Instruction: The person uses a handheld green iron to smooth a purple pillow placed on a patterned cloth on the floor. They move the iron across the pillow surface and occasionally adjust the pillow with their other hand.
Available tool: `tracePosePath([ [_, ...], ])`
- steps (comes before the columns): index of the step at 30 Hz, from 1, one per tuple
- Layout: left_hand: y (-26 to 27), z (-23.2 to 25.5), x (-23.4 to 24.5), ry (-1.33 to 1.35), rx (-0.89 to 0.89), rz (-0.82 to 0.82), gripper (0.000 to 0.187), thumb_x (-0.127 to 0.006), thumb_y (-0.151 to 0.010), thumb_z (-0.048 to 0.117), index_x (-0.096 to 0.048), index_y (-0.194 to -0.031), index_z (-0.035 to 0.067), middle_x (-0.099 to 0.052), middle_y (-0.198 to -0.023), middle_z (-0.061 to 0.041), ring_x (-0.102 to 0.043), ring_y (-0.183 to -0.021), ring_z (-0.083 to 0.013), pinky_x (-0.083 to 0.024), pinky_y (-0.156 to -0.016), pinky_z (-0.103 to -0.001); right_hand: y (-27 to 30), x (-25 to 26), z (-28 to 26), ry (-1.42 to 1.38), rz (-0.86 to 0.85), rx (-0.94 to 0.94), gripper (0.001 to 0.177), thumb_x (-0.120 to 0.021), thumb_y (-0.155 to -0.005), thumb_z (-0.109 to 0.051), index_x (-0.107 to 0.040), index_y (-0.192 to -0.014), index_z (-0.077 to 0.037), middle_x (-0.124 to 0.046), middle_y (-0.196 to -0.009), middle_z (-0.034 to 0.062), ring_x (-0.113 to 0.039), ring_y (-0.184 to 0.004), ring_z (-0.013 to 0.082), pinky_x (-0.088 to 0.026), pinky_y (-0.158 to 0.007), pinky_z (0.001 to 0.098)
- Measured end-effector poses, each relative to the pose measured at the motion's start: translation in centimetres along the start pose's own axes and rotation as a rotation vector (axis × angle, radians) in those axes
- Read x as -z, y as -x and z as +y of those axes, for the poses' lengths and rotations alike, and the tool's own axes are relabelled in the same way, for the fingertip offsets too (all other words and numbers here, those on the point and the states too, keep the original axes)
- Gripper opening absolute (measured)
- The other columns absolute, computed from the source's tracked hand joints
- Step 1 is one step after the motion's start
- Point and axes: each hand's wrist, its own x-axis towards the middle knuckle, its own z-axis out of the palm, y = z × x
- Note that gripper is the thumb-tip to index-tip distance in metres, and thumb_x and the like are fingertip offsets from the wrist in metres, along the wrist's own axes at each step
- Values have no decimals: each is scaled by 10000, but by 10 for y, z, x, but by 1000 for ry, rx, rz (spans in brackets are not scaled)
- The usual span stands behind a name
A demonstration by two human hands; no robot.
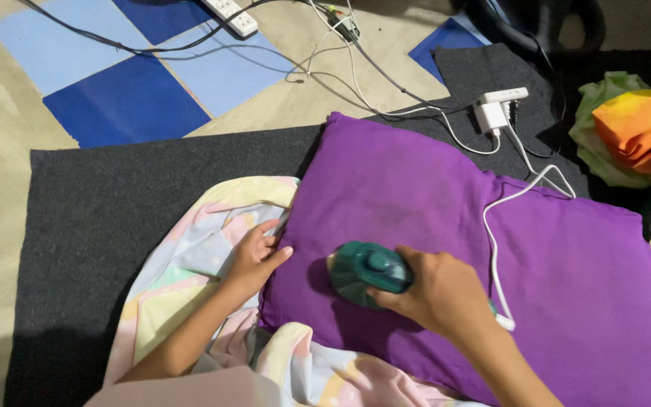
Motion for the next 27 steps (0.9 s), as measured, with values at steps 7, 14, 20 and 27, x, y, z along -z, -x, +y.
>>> tracePosePath([
  [7, 29, 101, -42, -645, -571, 122, 463, -760, -788, 51, -712, -1244, 115, -661, -1157, -103, -655, -1056, -263, -531, -947, -360, 16, -16, 67, -66, 263, -364, 647, -808, -690, -583, -744, -1128, -110, -755, -782, 197, -743, -779, 400, -579, -704, 502],
  [14, 22, 131, -86, -801, -638, -14, 256, -849, -760, 211, -793, -997, 129, -663, -960, -45, -630, -934, -251, -520, -840, -378, 26, -27, 71, -112, 286, -365, 632, -812, -670, -567, -751, -1124, -132, -760, -805, 178, -733, -789, 403, -566, -698, 515],
  [20, 15, 120, -94, -893, -736, -47, 120, -732, -854, 173, -665, -894, 82, -624, -945, -77, -620, -922, -279, -501, -806, -429, 31, -24, 60, -133, 280, -265, 655, -817, -662, -566, -738, -1104, -89, -743, -746, 198, -734, -747, 396, -569, -690, 498],
  [27, -9, 69, -29, -713, -530, 250, 238, -491, -1053, 230, -548, -943, 27, -611, -895, -140, -613, -868, -356, -472, -794, -474, 34, -21, 31, -124, 151, -85, 645, -831, -613, -534, -744, -1088, -106, -742, -717, 186, -728, -716, 397, -572, -668, 492],
])
